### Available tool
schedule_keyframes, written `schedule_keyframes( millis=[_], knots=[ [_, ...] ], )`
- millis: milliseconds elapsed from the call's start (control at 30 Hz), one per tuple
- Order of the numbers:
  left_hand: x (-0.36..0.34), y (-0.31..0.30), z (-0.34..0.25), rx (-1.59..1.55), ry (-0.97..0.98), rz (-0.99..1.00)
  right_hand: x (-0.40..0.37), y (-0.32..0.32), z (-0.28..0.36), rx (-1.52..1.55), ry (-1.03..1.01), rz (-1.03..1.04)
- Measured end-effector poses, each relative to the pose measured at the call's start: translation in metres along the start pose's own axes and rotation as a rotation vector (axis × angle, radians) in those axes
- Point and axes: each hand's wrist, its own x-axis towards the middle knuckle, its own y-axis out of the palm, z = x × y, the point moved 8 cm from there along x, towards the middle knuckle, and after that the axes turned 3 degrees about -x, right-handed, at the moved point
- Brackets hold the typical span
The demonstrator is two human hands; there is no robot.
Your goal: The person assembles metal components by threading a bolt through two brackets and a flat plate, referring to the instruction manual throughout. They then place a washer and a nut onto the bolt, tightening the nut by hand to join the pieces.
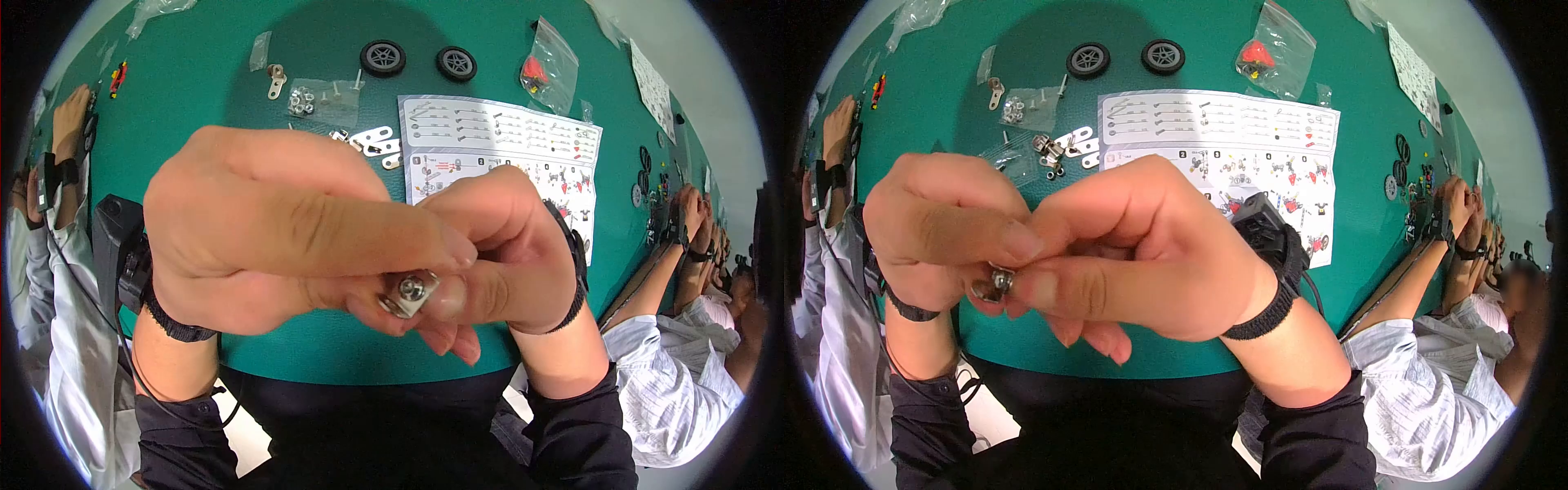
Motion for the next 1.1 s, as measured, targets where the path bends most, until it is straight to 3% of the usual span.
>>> schedule_keyframes(
  millis=[133,333,533,767,967,1100],
  knots=[
    [0.004,-0.003,0.0,0.088,-0.022,0.01,0.001,-0.002,-0.001,0.018,0.022,-0.014],
    [-0.003,-0.008,0.019,-0.056,-0.125,-0.139,0.0,-0.009,0.008,-0.12,-0.105,-0.064],
    [-0.008,-0.01,0.018,-0.03,-0.258,-0.127,-0.005,-0.011,0.02,-0.415,-0.246,-0.155],
    [-0.005,-0.008,0.009,0.194,-0.084,0.003,-0.011,-0.006,0.035,-0.783,-0.499,-0.22],
    [-0.004,-0.004,0.009,0.226,-0.072,0.025,-0.015,0.004,0.047,-1.095,-0.66,-0.2],
    [-0.004,-0.006,0.01,0.248,-0.065,0.038,-0.017,0.005,0.046,-1.146,-0.73,-0.219]
  ],
)
